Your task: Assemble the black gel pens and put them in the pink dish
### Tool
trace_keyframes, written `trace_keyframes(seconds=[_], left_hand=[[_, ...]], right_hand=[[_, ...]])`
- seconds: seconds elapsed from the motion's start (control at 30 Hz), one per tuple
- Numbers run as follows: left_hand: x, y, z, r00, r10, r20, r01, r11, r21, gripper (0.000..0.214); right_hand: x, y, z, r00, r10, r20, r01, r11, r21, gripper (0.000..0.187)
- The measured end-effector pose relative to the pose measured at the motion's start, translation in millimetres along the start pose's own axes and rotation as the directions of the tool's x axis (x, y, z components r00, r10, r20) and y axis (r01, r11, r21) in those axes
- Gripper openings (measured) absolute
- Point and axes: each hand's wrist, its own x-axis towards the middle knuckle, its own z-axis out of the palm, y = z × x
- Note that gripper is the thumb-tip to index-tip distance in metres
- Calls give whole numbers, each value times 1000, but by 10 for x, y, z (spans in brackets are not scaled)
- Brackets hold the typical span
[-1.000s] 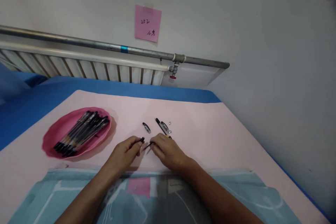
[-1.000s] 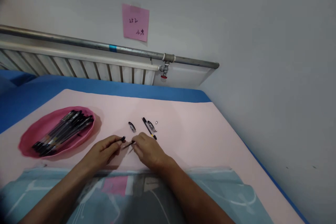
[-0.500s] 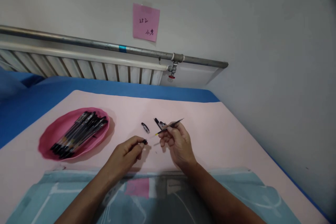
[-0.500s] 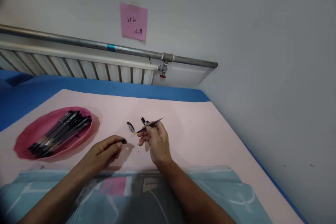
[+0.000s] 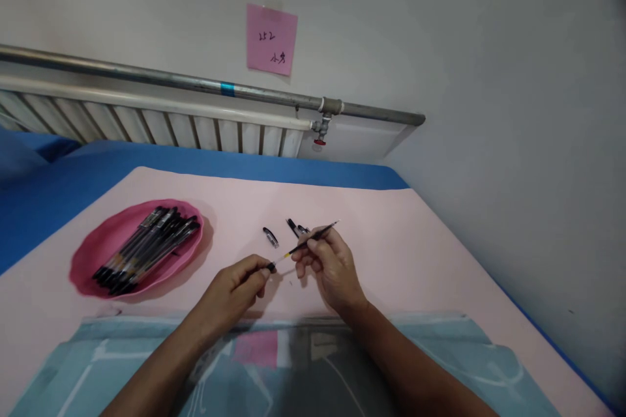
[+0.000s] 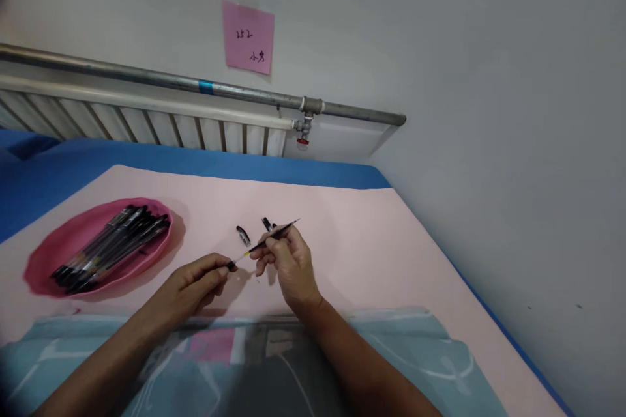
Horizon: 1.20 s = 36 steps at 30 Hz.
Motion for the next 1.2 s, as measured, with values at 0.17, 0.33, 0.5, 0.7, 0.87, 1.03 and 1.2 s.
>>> trace_keyframes(seconds=[0.17, 0.33, 0.5, 0.7, 0.87, 1.03, 1.2], left_hand=[[-10, 16, -2, 1000, 20, 17, -20, 1000, 4, 23], [-29, 75, 11, 999, 14, 45, -16, 999, 42, 22], [1, 13, 11, 1000, 9, -25, -7, 998, 61, 28], [4, 0, 9, 998, -35, -50, 34, 999, -22, 48], [3, 21, 6, 997, -72, -35, 73, 997, 17, 43], [30, -19, 5, 997, -70, -41, 73, 995, 61, 43], [32, -19, 12, 996, -76, -42, 79, 992, 102, 45]], right_hand=[[17, -48, -43, 998, 20, 57, -16, 998, -59, 5], [-33, 51, 16, 969, 224, 106, -207, 966, -156, 6], [6, 125, -35, 929, 330, 168, -262, 906, -333, 16], [334, 37, -583, 979, -72, -189, -62, 782, -620, 13], [419, 106, -745, 974, -198, 113, 171, 304, -937, 21], [503, 145, -691, 956, 20, 292, 292, 16, -956, 28], [548, 118, -694, 954, 62, 292, 295, -43, -955, 23]])
